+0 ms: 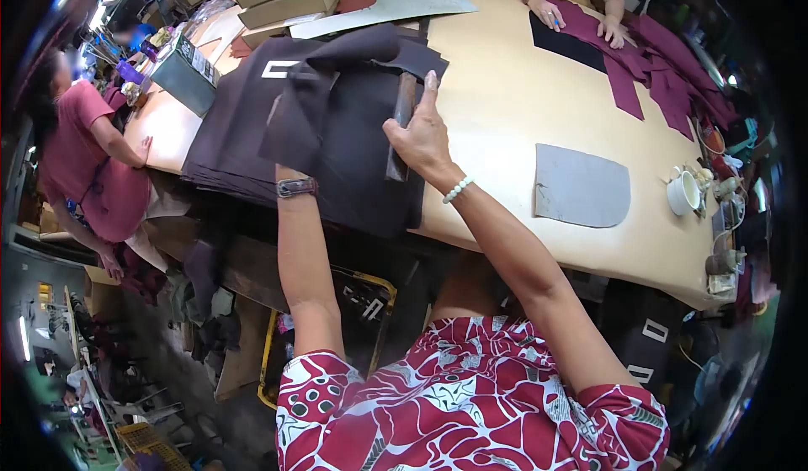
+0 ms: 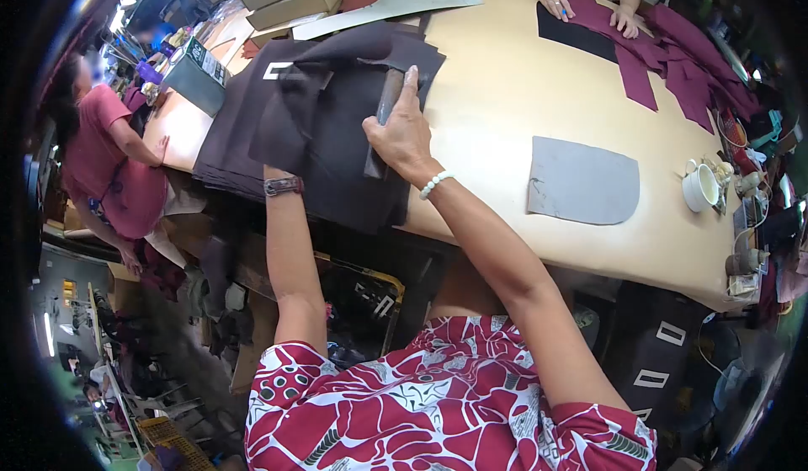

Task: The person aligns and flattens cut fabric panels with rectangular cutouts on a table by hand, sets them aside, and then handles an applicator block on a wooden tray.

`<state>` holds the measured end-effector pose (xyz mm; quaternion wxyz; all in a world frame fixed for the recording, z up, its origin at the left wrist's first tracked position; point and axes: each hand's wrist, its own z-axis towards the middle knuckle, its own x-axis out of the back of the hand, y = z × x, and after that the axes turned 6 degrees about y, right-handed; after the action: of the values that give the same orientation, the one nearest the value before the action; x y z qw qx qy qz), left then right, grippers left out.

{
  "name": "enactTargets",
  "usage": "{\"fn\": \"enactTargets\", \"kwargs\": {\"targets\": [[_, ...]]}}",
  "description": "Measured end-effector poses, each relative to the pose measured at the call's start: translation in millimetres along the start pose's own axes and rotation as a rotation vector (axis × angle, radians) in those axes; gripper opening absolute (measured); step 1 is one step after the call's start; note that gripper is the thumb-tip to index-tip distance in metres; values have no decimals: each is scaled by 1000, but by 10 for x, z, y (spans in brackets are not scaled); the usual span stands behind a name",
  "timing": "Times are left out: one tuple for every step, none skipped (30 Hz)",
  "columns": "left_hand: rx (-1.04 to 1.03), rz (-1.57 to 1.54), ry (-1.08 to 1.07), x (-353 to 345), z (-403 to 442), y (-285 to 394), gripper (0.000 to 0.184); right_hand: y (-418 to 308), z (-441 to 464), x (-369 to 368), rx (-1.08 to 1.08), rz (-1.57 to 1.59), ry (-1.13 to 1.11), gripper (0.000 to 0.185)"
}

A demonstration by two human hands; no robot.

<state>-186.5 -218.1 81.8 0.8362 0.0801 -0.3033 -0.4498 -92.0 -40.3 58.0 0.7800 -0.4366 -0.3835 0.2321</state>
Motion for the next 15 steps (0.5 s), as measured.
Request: {"fn": "enactTargets", "kwargs": {"targets": [[-71,122,15,42,77,11,28,-3,28,-81,24,-49,-1,98],[-139,243,38,84,153,22,31,-12,58,-151,49,-98,-2,98],[-121,231,16,152,246,34,32,-22,76,-209,19,-157,-46,96],[-103,217,-6,190,298,34,32,-1,88,-256,9,-206,-102,94],[-53,-4,20,127,296,-67,33,42,89,-314,-2,-258,-158,93],[0,-226,44,-2,267,-224,33,82,86,-351,-15,-312,-215,91],[56,-342,19,-24,265,-169,32,102,94,-344,-22,-258,-182,89],[115,-457,0,-46,263,-114,32,134,115,-309,-30,-206,-149,86],[177,-466,-67,-79,190,-16,31,167,134,-255,-37,-154,-117,84],[239,-473,-135,-89,123,176,31,196,139,-186,-45,-102,-85,82],[346,-450,-243,-136,18,341,29,137,139,13,-143,165,-99,85],[453,-428,-354,-189,-87,516,28,142,173,156,-255,329,-92,93],[474,-418,-458,-192,-160,778,27,130,152,310,-247,391,-63,98],[410,-424,-516,-274,-265,917,26,155,118,449,-239,452,-30,102],[345,-432,-571,-356,-369,1056,26,245,109,572,-228,366,-47,106]]}}
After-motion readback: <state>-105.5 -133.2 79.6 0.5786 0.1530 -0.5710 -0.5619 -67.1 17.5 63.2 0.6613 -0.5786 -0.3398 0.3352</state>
